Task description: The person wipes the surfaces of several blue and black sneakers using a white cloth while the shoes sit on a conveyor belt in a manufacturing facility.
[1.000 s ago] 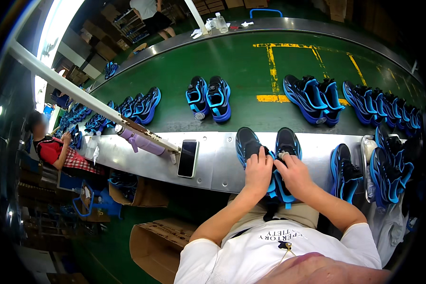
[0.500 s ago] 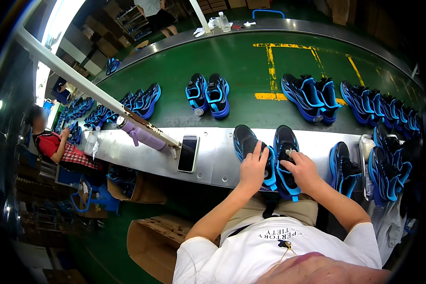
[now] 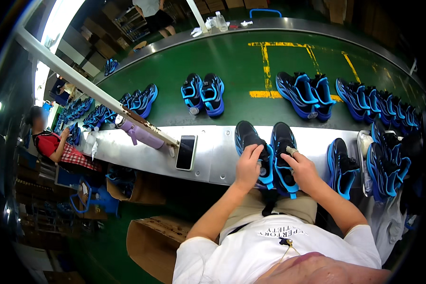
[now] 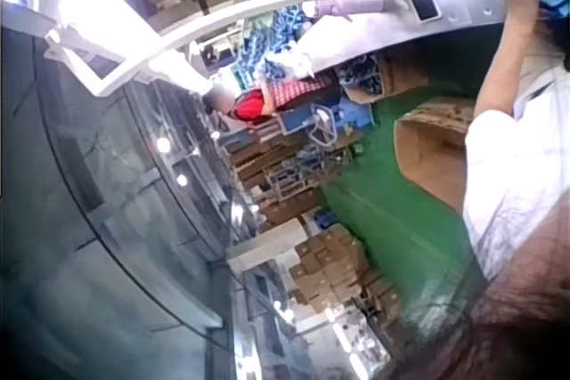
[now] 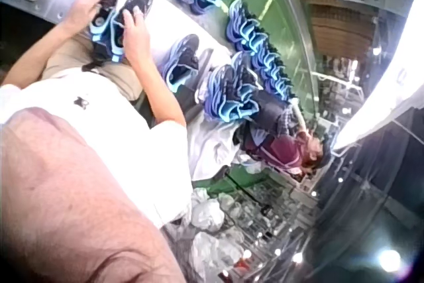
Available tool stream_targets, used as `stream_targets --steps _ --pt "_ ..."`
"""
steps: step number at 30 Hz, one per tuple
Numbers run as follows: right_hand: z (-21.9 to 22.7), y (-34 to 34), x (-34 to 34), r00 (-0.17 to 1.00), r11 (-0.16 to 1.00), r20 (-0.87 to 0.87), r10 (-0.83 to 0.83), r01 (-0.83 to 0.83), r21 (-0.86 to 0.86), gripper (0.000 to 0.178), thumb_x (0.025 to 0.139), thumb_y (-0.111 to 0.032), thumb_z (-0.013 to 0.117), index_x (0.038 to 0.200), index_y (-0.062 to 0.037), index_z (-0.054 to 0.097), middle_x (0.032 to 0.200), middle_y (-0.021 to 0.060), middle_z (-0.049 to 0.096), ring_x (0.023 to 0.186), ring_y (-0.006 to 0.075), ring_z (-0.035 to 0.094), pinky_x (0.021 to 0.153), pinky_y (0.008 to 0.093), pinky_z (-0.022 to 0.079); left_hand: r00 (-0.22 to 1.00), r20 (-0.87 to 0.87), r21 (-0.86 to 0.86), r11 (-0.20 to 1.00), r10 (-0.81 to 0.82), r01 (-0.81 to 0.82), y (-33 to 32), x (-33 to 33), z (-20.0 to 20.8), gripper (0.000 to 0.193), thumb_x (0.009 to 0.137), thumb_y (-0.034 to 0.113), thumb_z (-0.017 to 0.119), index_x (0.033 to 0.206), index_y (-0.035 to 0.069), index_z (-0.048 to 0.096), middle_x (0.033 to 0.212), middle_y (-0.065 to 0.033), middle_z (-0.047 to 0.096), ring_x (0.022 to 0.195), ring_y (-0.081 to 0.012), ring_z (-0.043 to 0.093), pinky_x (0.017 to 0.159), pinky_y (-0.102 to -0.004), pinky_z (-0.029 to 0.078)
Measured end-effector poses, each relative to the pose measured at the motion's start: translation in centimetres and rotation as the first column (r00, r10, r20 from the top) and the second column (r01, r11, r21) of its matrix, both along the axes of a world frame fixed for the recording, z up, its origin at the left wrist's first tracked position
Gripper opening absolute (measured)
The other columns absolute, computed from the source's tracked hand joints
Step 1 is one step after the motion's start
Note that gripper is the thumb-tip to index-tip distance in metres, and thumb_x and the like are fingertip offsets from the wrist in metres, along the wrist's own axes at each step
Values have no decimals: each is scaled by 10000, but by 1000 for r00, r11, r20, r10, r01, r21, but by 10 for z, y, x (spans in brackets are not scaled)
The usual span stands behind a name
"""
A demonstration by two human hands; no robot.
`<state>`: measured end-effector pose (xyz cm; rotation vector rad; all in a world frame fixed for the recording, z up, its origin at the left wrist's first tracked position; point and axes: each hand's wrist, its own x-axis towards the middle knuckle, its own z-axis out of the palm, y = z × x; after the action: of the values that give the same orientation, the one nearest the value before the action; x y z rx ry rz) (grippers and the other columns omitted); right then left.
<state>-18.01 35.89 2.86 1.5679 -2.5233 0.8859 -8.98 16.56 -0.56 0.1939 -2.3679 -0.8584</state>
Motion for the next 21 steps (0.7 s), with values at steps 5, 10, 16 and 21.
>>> stream_targets --steps 5,10,16,21 --pt "-6 11 8 963 979 -259 72 -19 203 444 755 -41 559 1198 -7 572 1099 214 564 982 329 592 732 347 535 966 47 -65 964 -254 257 -5 3 5 487 637 -95 584 1097 62 624 1095 -147 590 982 -327 596 818 -379 504" --pt "2 9 -2 962 971 -243 123 -66 228 460 763 -90 588 1217 -18 561 1120 194 561 1020 339 561 782 366 523 967 107 -209 945 -231 250 6 -1 11 469 685 -13 635 1151 17 585 1188 -146 553 911 -324 562 855 -376 484" --pt "16 18 -20 965 974 242 100 -144 173 246 796 -248 658 939 -56 711 1177 176 537 1079 348 498 876 409 471 935 185 -178 925 -302 334 -1 -16 36 273 807 146 652 1049 27 614 1061 -136 578 893 -332 537 830 -433 449" --pt "2 13 -13 965 935 -155 212 -154 319 236 819 -264 661 950 -72 701 1231 187 532 1070 337 532 902 403 462 951 218 -104 964 -217 244 9 -24 28 161 762 133 693 855 41 600 865 -124 551 827 -325 553 710 -424 473"
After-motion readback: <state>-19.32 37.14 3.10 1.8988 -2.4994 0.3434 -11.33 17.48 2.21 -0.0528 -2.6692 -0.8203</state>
